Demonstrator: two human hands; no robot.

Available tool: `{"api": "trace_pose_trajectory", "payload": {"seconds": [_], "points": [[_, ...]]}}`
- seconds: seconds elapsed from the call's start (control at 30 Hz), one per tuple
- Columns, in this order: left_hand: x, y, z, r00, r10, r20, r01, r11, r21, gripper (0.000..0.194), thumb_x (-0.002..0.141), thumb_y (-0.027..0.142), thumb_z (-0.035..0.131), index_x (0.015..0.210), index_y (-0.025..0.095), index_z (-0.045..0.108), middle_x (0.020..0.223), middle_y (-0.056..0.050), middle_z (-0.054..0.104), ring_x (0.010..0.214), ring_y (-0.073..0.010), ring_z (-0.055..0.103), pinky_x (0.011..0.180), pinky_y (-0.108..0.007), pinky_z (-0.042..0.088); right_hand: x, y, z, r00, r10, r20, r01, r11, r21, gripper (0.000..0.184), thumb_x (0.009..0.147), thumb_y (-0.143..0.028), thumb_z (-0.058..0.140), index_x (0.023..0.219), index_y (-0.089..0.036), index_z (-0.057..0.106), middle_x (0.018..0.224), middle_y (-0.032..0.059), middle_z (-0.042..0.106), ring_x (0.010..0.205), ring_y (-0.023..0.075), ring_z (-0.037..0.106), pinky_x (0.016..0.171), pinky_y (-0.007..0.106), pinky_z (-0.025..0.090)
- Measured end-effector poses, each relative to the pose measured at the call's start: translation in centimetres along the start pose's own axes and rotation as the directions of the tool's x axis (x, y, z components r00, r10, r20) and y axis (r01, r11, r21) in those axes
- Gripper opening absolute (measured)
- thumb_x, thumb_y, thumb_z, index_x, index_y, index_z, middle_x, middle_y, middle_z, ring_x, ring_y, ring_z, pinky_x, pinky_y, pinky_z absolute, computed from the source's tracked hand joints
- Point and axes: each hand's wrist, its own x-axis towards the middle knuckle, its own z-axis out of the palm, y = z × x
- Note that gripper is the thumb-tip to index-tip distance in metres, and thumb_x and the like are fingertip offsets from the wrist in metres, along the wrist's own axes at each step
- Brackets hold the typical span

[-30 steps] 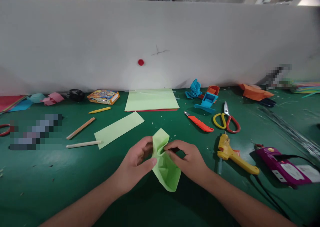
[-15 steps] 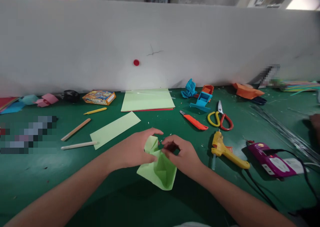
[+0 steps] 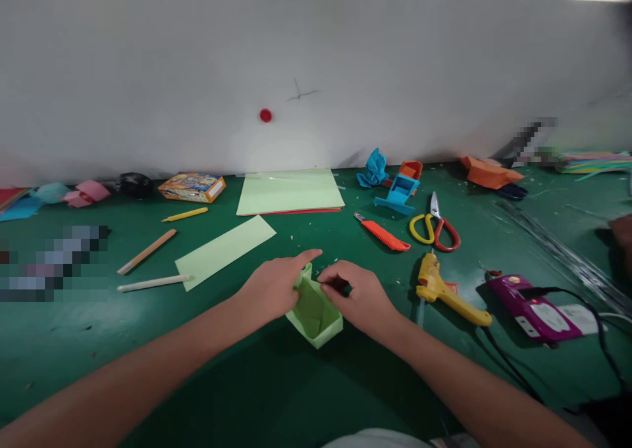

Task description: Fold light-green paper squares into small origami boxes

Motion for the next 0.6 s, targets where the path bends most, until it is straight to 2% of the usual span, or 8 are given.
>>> {"api": "trace_pose_trajectory", "payload": {"seconds": [0.13, 0.2, 0.3, 0.4, 0.47, 0.53, 0.6], "points": [[-0.2, 0.0, -0.7, 0.994, -0.061, -0.092, 0.034, 0.962, -0.269, 0.073, 0.072, 0.007, 0.056, 0.139, 0.035, 0.060, 0.095, 0.001, 0.073, 0.078, -0.0189, 0.067, 0.064, -0.025, 0.043, -0.1, 0.1, -0.2, 0.998, -0.044, 0.040, 0.043, 0.998, 0.037, 0.021, 0.084, -0.006, 0.060, 0.090, -0.023, 0.071, 0.086, 0.0010, 0.070, 0.076, 0.0146, 0.065, 0.067, 0.026, 0.048], [-0.2, -0.2, -1.1, 0.993, -0.086, -0.075, 0.047, 0.909, -0.414, 0.065, 0.072, 0.012, 0.058, 0.134, 0.031, 0.064, 0.086, 0.003, 0.070, 0.066, -0.0154, 0.061, 0.057, -0.024, 0.039, 0.0, 0.1, -0.3, 0.996, -0.066, 0.061, 0.062, 0.996, 0.057, 0.024, 0.085, -0.005, 0.059, 0.088, -0.023, 0.073, 0.086, 0.0016, 0.069, 0.077, 0.0145, 0.065, 0.067, 0.026, 0.048], [-0.1, -0.4, -1.5, 0.999, -0.052, -0.012, 0.037, 0.833, -0.553, 0.049, 0.076, 0.022, 0.061, 0.124, 0.024, 0.067, 0.074, 0.004, 0.062, 0.058, -0.0124, 0.050, 0.052, -0.023, 0.033, 0.0, 0.1, -0.3, 0.996, -0.075, 0.055, 0.071, 0.995, 0.071, 0.025, 0.085, -0.005, 0.059, 0.089, -0.023, 0.075, 0.086, 0.0020, 0.069, 0.075, 0.0138, 0.065, 0.067, 0.026, 0.048], [-0.2, -0.1, -1.5, 0.998, -0.025, -0.060, -0.011, 0.839, -0.544, 0.017, 0.080, 0.029, 0.061, 0.091, 0.019, 0.069, 0.070, 0.004, 0.054, 0.062, -0.0125, 0.047, 0.055, -0.024, 0.032, 0.0, 0.1, -0.2, 0.996, -0.076, 0.049, 0.072, 0.994, 0.078, 0.025, 0.084, -0.004, 0.059, 0.089, -0.024, 0.074, 0.086, 0.0015, 0.069, 0.076, 0.0142, 0.065, 0.068, 0.026, 0.049], [-0.5, 0.4, -1.6, 0.996, -0.030, -0.090, -0.017, 0.876, -0.482, 0.014, 0.082, 0.032, 0.061, 0.077, 0.019, 0.061, 0.067, 0.005, 0.050, 0.062, -0.0127, 0.045, 0.054, -0.025, 0.030, 0.0, 0.1, -0.1, 0.997, -0.075, 0.028, 0.072, 0.994, 0.081, 0.023, 0.083, -0.005, 0.059, 0.089, -0.024, 0.071, 0.087, 0.0014, 0.067, 0.079, 0.0149, 0.065, 0.070, 0.027, 0.050], [-1.0, 1.0, -1.8, 0.996, -0.037, -0.076, 0.001, 0.904, -0.427, 0.012, 0.081, 0.032, 0.063, 0.078, 0.020, 0.060, 0.067, 0.005, 0.050, 0.061, -0.0134, 0.046, 0.054, -0.026, 0.030, 0.0, 0.1, -0.1, 0.999, -0.046, -0.010, 0.047, 0.995, 0.089, 0.019, 0.081, -0.007, 0.062, 0.088, -0.023, 0.066, 0.093, 0.0016, 0.064, 0.077, 0.0144, 0.063, 0.070, 0.027, 0.051], [-1.5, 1.5, -1.8, 0.998, -0.039, -0.043, 0.020, 0.921, -0.388, 0.013, 0.079, 0.028, 0.066, 0.089, 0.022, 0.062, 0.075, 0.004, 0.059, 0.066, -0.0158, 0.054, 0.056, -0.026, 0.037, -0.1, 0.1, 0.0, 0.999, 0.010, -0.034, -0.006, 0.995, 0.102, 0.019, 0.079, -0.009, 0.065, 0.090, -0.023, 0.061, 0.100, 0.0019, 0.061, 0.073, 0.0130, 0.062, 0.068, 0.028, 0.051]]}}
